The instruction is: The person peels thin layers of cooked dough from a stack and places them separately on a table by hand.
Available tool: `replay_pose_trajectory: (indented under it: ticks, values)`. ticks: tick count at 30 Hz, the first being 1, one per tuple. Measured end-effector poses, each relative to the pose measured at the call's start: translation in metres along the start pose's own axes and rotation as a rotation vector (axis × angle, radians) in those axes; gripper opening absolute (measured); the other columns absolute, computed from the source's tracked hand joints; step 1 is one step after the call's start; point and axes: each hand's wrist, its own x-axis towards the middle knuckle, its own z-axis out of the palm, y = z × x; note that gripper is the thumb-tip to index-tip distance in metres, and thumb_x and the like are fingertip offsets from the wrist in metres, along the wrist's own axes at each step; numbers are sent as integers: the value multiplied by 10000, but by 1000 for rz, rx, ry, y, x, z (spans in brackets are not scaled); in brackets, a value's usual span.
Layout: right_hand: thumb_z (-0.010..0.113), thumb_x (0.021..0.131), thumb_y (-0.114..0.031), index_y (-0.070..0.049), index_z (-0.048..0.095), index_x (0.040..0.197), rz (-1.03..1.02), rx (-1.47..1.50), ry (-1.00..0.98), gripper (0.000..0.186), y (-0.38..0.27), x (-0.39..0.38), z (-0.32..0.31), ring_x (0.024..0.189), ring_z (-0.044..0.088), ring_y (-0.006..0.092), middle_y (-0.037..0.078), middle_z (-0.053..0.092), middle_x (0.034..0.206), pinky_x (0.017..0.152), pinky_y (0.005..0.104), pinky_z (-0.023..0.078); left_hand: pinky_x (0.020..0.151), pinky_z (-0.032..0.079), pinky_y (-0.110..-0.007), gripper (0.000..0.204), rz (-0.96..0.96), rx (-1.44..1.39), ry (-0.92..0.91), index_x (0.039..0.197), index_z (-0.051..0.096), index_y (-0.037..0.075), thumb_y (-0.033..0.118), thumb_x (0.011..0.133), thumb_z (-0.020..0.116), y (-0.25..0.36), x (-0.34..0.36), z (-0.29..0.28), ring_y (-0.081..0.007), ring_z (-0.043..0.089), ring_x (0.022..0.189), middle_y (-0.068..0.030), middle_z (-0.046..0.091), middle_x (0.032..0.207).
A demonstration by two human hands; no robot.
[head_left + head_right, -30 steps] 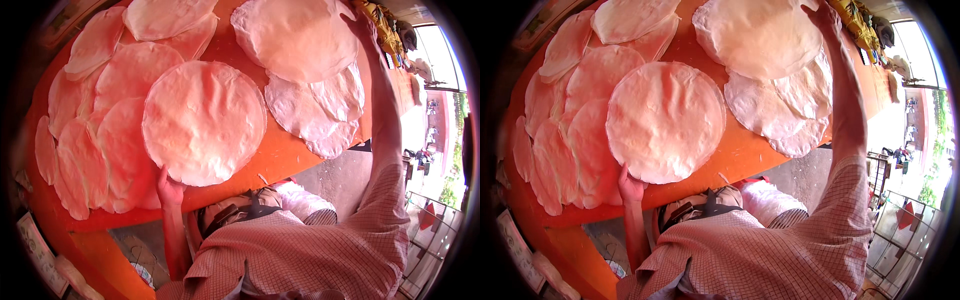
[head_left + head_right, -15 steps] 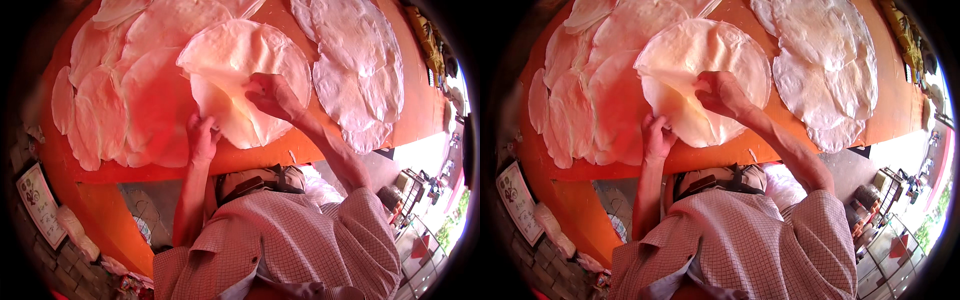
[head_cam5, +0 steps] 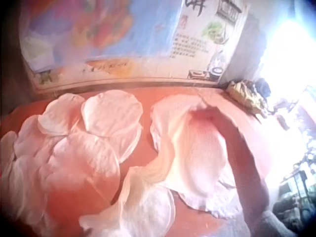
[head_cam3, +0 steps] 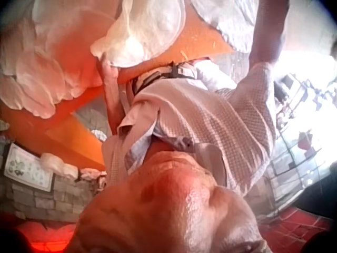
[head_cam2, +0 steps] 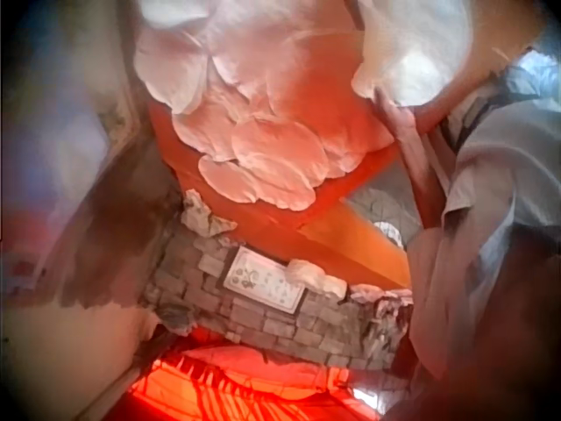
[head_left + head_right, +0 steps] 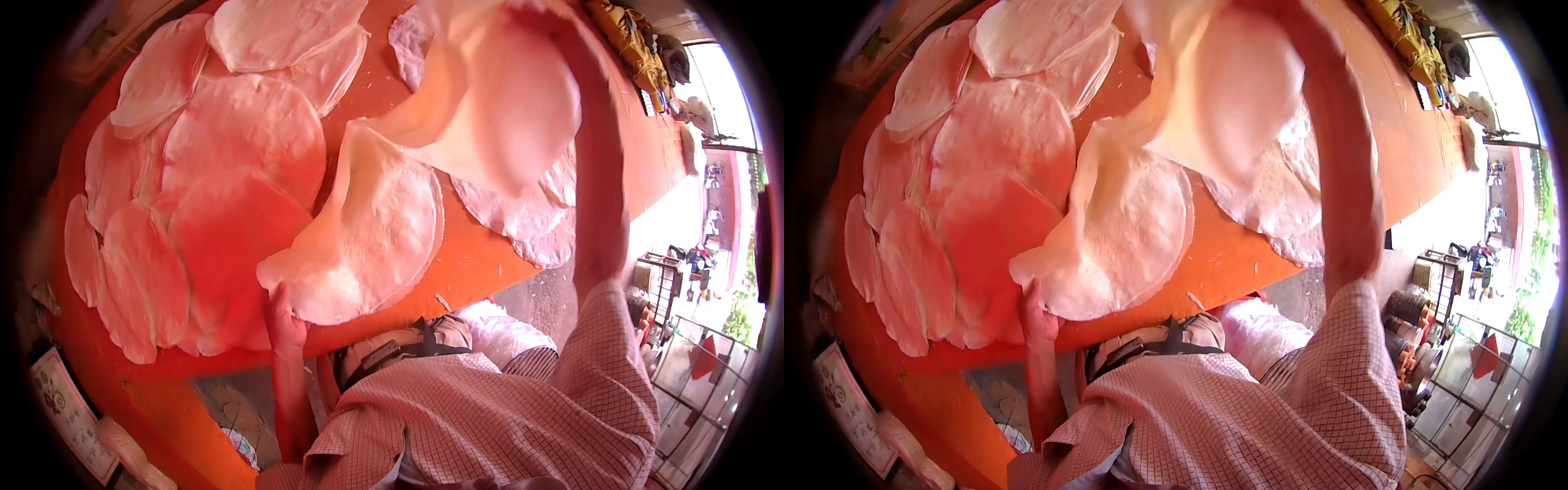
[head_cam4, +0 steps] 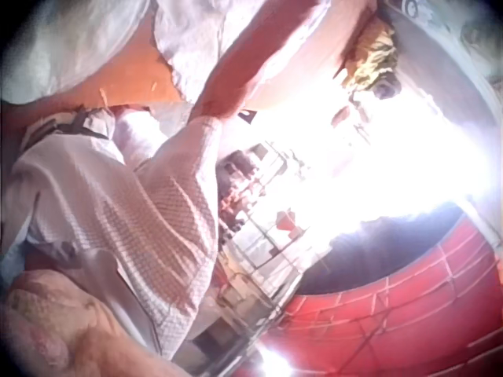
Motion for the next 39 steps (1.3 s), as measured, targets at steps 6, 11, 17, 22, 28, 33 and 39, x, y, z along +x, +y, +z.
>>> replay_pose_trajectory:
  ticks: [6, 11, 17, 22, 28, 33, 39]
  values:
    - [646, 827, -142, -1, 610, 951, -139, 2, 241, 191, -3, 96, -80, 701, 658, 225, 129, 657, 848, 618, 336, 569, 1000, 406, -424, 495, -71, -46, 6, 1364, 373, 37, 229, 926, 501, 2, 3, -12, -282, 469, 1215, -111, 478, 1332]
    - [632, 835, -135, -16, 597, 963, -7, 118, 447, 178, 78, 149, -170, 706, 660, 235, 126, 658, 856, 635, 346, 573, 1026, 369, -403, 522, -38, -67, -53, 1371, 372, 37, 340, 953, 446, 6, -4, 5, -268, 451, 1234, -106, 475, 1341]
    - [615, 843, -126, -34, 581, 976, 362, 317, 490, 166, 249, 117, -255, 713, 662, 246, 122, 659, 866, 656, 359, 578, 968, 420, -384, 506, -154, 12, -80, 1339, 408, 13, 327, 948, 474, 3, -2, 9, -257, 508, 1167, -107, 515, 1284]
    - [662, 833, -195, -58, 598, 1059, 444, -278, -155, 272, 198, -2, 19, 657, 643, 162, 86, 659, 813, 581, 274, 517, 884, 459, -336, 405, 286, 674, 11, 1237, 504, -32, 204, 912, 555, 25, -4, -5, -252, 577, 1059, -121, 592, 1159]
    - [765, 686, -359, -31, 658, 934, 152, -570, 215, 425, 232, 13, 38, 672, 623, 305, 139, 652, 706, 624, 390, 480, 841, 479, -328, 321, 623, 1190, -25, 1169, 564, -39, 97, 879, 548, 39, -4, 34, -243, 616, 991, -184, 635, 1082]
    - [738, 682, -337, -85, 665, 955, -36, -986, 516, 379, 231, 89, -51, 770, 642, 290, 141, 673, 789, 685, 386, 500, 761, 498, -315, 272, 438, 1081, 70, 1113, 591, -50, 83, 885, 526, 38, -5, 25, -199, 630, 861, -153, 659, 946]
    - [700, 701, -278, -98, 600, 1031, -268, -1414, 276, 389, 217, 120, -29, 998, 549, 353, 131, 607, 1015, 773, 447, 468, 683, 486, -282, 262, 467, 1053, 102, 1093, 596, -49, 94, 892, 510, 29, 6, 21, -156, 596, 769, -113, 658, 885]
